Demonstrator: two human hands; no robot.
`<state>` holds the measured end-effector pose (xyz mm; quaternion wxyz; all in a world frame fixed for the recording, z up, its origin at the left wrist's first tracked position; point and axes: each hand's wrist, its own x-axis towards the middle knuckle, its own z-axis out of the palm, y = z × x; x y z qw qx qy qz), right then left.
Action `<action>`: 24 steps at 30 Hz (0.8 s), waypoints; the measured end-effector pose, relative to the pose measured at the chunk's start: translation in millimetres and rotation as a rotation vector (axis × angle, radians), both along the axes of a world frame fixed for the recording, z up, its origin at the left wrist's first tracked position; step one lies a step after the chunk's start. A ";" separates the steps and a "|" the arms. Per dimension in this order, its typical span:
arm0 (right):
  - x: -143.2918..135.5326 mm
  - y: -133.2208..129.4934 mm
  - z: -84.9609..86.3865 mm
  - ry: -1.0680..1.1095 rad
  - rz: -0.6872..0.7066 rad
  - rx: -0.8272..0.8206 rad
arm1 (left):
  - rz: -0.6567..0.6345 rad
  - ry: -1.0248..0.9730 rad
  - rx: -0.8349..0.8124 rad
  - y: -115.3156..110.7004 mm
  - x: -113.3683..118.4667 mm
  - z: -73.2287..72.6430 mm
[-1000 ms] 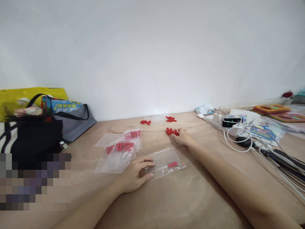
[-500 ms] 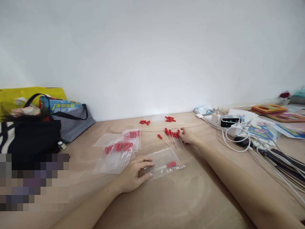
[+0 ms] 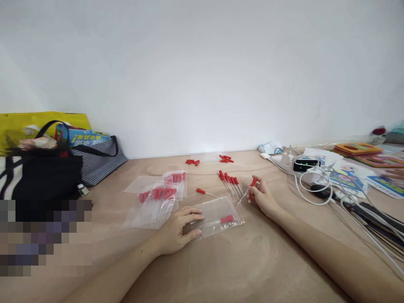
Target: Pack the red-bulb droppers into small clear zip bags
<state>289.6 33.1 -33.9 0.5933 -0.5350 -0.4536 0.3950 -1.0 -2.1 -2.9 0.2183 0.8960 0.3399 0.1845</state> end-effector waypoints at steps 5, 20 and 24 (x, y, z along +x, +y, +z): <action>-14.8 -23.1 0.6 0.114 0.044 -0.008 | -0.004 0.024 0.010 -0.1 0.2 0.9; -25.5 -40.6 7.0 -0.743 0.487 0.189 | 0.021 0.033 0.006 -2.9 1.4 3.8; -20.5 -37.5 10.5 -0.877 0.555 0.269 | -0.018 0.012 -0.010 -1.0 0.0 2.9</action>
